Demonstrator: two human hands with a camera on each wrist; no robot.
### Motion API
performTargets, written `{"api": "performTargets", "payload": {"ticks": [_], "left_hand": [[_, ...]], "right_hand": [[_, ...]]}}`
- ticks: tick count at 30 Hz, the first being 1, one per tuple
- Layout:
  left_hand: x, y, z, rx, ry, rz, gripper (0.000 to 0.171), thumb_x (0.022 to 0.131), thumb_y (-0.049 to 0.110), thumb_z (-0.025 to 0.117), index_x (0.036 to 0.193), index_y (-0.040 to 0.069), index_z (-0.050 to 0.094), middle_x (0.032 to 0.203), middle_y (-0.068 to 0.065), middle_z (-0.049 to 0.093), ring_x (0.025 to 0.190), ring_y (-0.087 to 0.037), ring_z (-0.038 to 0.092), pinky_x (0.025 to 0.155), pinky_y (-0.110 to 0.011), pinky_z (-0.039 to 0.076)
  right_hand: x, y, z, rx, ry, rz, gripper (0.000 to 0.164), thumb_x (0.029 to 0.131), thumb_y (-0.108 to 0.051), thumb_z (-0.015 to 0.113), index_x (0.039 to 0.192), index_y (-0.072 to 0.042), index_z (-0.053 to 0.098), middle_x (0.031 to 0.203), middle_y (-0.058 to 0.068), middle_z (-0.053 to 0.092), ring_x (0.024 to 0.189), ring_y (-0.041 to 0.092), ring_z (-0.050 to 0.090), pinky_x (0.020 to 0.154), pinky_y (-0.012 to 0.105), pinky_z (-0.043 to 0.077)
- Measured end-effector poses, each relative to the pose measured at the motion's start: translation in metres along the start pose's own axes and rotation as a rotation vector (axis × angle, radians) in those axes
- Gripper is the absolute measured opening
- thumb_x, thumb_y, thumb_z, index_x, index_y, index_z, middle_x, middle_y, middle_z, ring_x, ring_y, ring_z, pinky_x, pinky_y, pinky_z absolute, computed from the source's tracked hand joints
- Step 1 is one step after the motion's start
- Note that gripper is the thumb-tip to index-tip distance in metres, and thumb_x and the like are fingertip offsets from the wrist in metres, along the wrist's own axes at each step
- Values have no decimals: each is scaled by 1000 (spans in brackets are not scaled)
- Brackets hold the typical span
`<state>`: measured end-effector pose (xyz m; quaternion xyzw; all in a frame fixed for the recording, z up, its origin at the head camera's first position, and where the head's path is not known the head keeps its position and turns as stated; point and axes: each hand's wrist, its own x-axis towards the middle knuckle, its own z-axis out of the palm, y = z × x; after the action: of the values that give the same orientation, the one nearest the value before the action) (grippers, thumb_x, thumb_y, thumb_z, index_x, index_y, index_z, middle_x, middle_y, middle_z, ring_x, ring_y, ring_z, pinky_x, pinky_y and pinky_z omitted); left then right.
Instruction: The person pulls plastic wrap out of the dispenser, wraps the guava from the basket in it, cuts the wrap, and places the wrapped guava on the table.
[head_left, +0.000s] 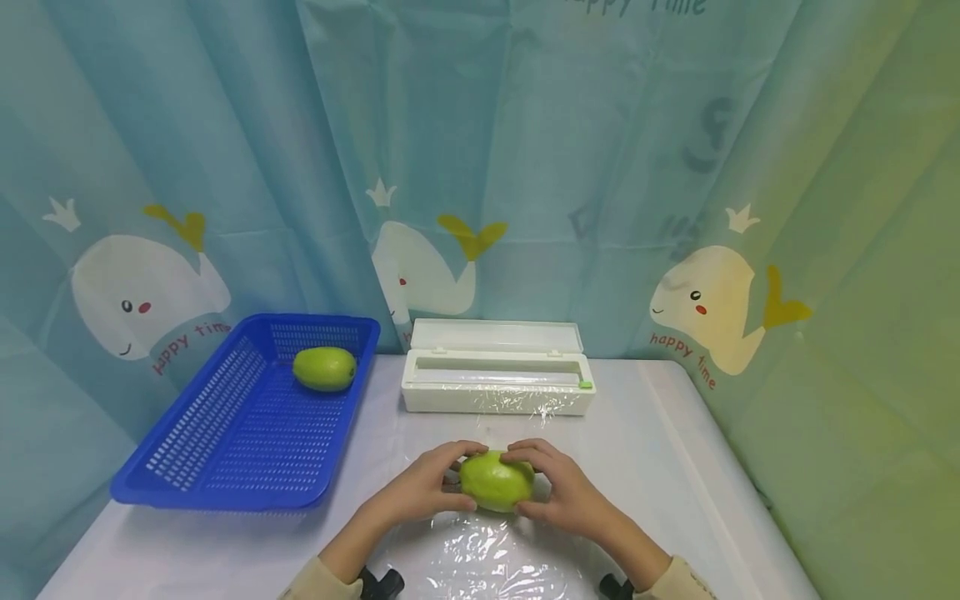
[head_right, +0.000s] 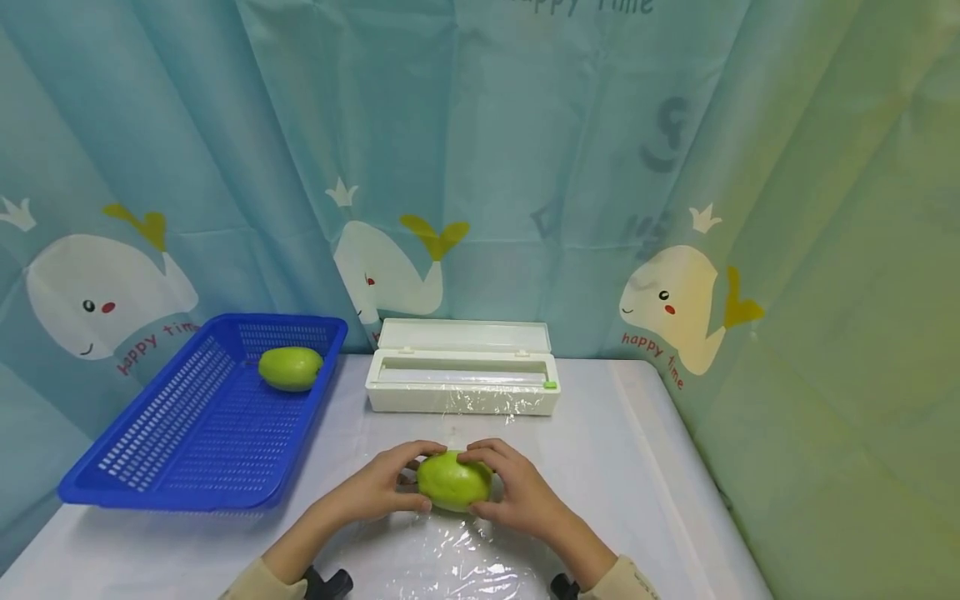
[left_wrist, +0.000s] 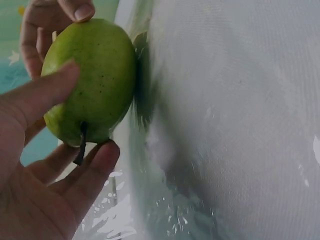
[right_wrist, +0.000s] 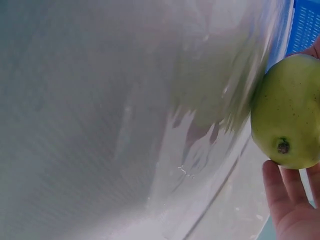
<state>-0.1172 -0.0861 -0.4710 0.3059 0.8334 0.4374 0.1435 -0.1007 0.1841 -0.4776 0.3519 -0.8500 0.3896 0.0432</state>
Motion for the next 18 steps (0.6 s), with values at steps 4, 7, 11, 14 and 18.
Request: {"api": "performTargets", "payload": {"ticks": [4, 7, 11, 14, 18], "left_hand": [[2, 1, 1, 6, 21, 13, 66, 83, 24, 81, 142, 22, 51, 139, -1, 56, 110, -18, 60, 87, -26, 55], [2, 0, 2, 16, 32, 15, 65, 83, 24, 81, 141, 23, 51, 138, 0, 56, 110, -18, 60, 87, -26, 55], [1, -1, 2, 33, 33, 11, 68, 82, 27, 81, 142, 24, 50, 140, -1, 55, 112, -20, 59, 89, -27, 54], [0, -1, 3, 51, 33, 8, 71, 82, 28, 82, 144, 25, 47, 142, -1, 53, 114, -22, 58, 89, -29, 54], [-2, 1, 2, 97, 54, 6, 74, 82, 28, 82, 146, 22, 46, 144, -3, 52, 118, -27, 58, 92, -38, 54]], "right_hand": [[2, 1, -1, 3, 14, -23, 65, 70, -6, 86, 129, -16, 61, 134, 2, 58, 122, 24, 58, 96, 37, 54], [2, 1, -1, 3, 16, -23, 64, 70, -6, 86, 128, -16, 61, 134, 3, 58, 122, 24, 58, 97, 37, 54], [2, 2, 0, -5, 9, -6, 65, 70, -8, 86, 129, -16, 61, 135, 5, 58, 125, 24, 56, 102, 42, 50], [2, 2, -1, -16, 1, 3, 67, 69, -10, 87, 130, -17, 60, 138, 5, 56, 129, 25, 54, 106, 47, 46], [1, 1, -2, -38, -1, 13, 71, 69, -12, 89, 132, -19, 58, 142, 2, 52, 132, 27, 52, 105, 51, 46]]}}
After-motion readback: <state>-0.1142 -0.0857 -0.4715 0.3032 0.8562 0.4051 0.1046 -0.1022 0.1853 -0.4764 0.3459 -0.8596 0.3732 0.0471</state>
